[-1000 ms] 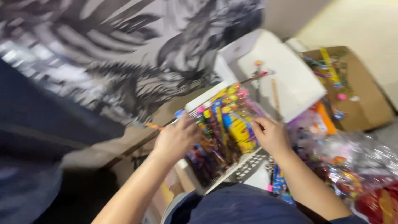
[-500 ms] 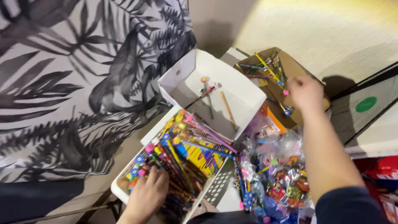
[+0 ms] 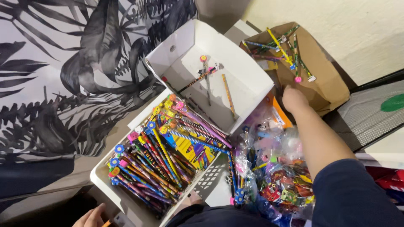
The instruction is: The person sorts colorful pencils from a white box into a white plastic basket. They pick up pencils, sometimes in small groups, and place them into the basket, occasionally adjusting the arrangement of pencils already inside.
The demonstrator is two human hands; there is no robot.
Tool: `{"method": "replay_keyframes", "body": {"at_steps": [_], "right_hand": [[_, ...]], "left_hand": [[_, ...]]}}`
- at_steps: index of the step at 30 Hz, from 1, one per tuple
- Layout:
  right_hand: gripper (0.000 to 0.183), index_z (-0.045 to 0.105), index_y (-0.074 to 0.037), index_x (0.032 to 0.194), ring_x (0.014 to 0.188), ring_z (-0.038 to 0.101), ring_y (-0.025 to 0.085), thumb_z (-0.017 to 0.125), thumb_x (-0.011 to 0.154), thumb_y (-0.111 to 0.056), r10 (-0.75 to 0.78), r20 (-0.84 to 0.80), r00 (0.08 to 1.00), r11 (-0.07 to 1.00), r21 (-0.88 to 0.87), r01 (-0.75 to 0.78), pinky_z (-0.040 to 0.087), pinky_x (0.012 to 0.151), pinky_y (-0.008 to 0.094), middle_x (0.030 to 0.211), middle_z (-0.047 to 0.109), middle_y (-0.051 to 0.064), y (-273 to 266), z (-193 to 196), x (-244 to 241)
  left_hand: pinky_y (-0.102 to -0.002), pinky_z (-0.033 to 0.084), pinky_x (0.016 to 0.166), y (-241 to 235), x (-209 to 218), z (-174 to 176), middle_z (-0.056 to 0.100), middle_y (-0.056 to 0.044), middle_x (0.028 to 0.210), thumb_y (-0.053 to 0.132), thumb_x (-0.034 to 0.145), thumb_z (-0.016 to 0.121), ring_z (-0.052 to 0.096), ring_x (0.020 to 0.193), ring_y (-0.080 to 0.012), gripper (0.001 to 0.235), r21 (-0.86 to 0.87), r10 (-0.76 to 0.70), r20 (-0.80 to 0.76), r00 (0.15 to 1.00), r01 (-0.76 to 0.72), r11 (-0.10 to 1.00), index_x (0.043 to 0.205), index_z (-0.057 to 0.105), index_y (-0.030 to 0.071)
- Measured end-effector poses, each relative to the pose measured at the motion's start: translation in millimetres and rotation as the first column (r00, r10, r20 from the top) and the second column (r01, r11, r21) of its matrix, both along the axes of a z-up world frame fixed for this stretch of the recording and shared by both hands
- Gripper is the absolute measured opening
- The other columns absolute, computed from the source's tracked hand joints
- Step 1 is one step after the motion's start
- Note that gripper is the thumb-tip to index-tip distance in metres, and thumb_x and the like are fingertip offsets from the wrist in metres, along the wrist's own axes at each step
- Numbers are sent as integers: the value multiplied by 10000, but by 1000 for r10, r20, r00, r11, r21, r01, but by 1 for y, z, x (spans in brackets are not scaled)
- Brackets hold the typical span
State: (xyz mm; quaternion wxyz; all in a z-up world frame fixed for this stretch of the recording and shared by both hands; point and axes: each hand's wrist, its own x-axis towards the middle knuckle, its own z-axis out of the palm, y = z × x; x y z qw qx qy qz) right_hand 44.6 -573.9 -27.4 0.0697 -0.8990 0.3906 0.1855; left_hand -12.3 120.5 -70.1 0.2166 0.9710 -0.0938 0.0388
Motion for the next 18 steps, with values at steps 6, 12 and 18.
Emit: {"method": "replay_keyframes", "body": {"at_steps": [6, 12, 18], "right_hand": [[395, 614, -176, 1185, 1065, 589, 308, 437, 833, -156, -6, -208, 978, 988, -154, -27, 484, 824, 323, 1191, 602, 123, 13, 57, -4], [335, 539, -55, 1220, 703, 572, 370, 459, 894, -63, -76, 527, 846, 995, 97, 29, 454, 538, 485, 958, 597, 221, 96, 170, -35], [552, 659, -353, 1067, 1069, 607, 69, 418, 691, -28, 754, -152, 640, 640, 393, -660, 479, 852, 320, 1140, 647, -181, 233, 135, -72]], "left_hand": [[-304, 464, 815, -93, -21, 124, 680, -88, 987, 180, 760, 446, 641, 930, -214, 390, -137, 26, 94, 995, -13, 990, 1067, 674, 102], [-274, 447, 613, -109, -18, 124, 573, 1, 750, 59, 781, 570, 590, 696, -165, 346, -149, -76, 124, 989, 94, 984, 1096, 633, 187], [-253, 456, 599, -102, -18, 137, 589, 28, 734, -48, 739, 498, 570, 646, -134, 413, -274, -175, 167, 970, 216, 937, 1096, 614, 123]]}}
